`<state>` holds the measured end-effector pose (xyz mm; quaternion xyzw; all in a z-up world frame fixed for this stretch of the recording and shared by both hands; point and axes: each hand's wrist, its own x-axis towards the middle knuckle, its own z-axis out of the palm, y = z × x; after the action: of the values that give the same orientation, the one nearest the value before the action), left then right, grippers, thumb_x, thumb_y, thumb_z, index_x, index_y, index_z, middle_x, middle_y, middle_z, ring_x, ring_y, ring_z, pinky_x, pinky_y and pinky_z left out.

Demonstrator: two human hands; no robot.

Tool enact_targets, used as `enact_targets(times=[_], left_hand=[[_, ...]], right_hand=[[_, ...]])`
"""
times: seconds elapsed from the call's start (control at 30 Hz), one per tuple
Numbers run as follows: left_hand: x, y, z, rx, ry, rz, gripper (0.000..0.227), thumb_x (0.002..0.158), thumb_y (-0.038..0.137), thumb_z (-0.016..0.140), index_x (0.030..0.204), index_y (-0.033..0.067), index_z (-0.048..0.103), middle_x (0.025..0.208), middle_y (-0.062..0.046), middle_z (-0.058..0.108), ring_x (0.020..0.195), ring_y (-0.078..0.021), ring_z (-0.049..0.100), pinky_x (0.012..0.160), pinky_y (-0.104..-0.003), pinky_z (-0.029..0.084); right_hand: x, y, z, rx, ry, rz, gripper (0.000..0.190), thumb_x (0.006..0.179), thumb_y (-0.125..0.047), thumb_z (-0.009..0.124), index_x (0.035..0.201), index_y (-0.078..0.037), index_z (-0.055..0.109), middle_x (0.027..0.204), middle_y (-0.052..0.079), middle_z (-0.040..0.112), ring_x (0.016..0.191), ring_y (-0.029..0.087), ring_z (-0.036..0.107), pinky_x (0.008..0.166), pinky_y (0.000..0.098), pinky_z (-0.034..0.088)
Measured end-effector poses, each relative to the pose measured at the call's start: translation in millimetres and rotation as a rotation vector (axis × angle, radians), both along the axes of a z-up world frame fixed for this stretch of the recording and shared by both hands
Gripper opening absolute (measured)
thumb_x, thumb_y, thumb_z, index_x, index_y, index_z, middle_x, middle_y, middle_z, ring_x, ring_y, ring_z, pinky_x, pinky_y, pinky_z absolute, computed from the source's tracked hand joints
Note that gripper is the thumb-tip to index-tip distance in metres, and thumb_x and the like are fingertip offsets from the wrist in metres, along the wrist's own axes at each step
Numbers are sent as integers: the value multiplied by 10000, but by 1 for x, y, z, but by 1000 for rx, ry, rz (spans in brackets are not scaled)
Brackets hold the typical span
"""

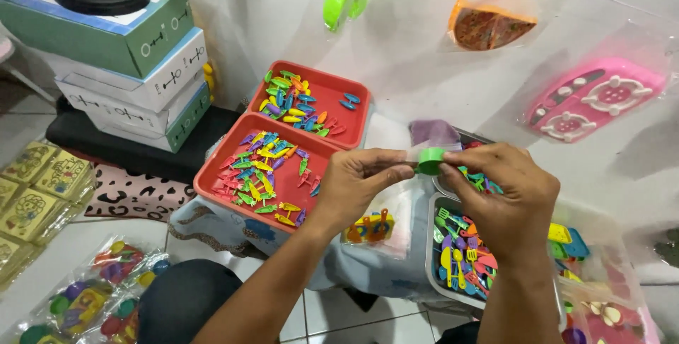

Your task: The person sits on the floor and packs various small plastic toys, including a yellow toy car, orange cutlery, and colorful spoons, into a clear plastic bag. They pick up items from red trays and a metal tray, place them into the bag, and then seal it.

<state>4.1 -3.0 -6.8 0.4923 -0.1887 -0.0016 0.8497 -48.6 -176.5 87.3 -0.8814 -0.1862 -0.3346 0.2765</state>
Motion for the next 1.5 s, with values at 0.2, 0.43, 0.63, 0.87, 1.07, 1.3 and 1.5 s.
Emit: enact_targets(times=[0.2, 0.43, 0.63, 0.87, 1.07, 1.3, 1.5], left_hand=[[-2, 0, 3, 23, -52, 22, 249, 873, -3, 738, 1121, -34, 735, 1012, -151, 781, 829, -124, 719, 779, -195, 615], [-6, 0, 9, 28, -55, -86, 368, 861, -49, 724, 1227, -37, 683, 1062, -140, 759, 940, -143, 718, 881, -239, 605], [-7, -1, 7, 51, -90, -51, 375, 848, -64, 743, 1218, -48, 688, 1054, -91, 729, 858, -91, 644, 796, -181, 573], [-8, 4, 11, -31, -63, -120, 356, 884, -34, 716, 1237, -21, 672, 1057, -129, 744, 908, -127, 696, 859, -227, 592], [-5, 5, 11, -121, -52, -69, 328, 870, 36, 760, 1188, -24, 702, 1082, -156, 758, 962, -172, 716, 874, -293, 598], [-10, 5, 17, -148, -124, 1, 242, 885, 109, 782, 1087, -21, 749, 1127, -181, 755, 1044, -185, 709, 907, -329, 583], [-12, 7, 23, -96, -175, 31, 181, 914, 125, 760, 1060, 18, 770, 1175, -170, 741, 1133, -190, 674, 982, -347, 545]], right_hand=[[-4, 3, 7, -54, -14, 30, 235, 736, -14, 864, 959, -44, 797, 893, 54, 747, 838, 183, 624, 888, 326, 458], [-6, 10, 6, -45, -44, -69, 192, 783, -54, 856, 964, -68, 796, 902, 11, 751, 796, 155, 603, 968, 354, 406], [-8, 14, 8, -139, -27, 15, 134, 775, -117, 843, 900, -109, 794, 852, -24, 725, 753, 149, 556, 1067, 421, 348], [-6, 13, 7, -122, -47, 29, 224, 783, -160, 804, 987, -90, 745, 996, 26, 668, 929, 180, 598, 1015, 392, 376], [15, -9, -11, 280, 297, 144, 799, 631, -218, 900, 1329, -18, 567, 1179, 162, 662, 1042, 260, 636, 977, 427, 477], [29, -25, -32, 425, 383, 368, 53, 819, -34, 812, 869, -53, 815, 805, 100, 761, 812, 173, 688, 867, 364, 506], [27, -22, -28, 408, 385, 381, 89, 836, -41, 801, 905, -81, 841, 790, 94, 779, 787, 155, 700, 823, 336, 512]])
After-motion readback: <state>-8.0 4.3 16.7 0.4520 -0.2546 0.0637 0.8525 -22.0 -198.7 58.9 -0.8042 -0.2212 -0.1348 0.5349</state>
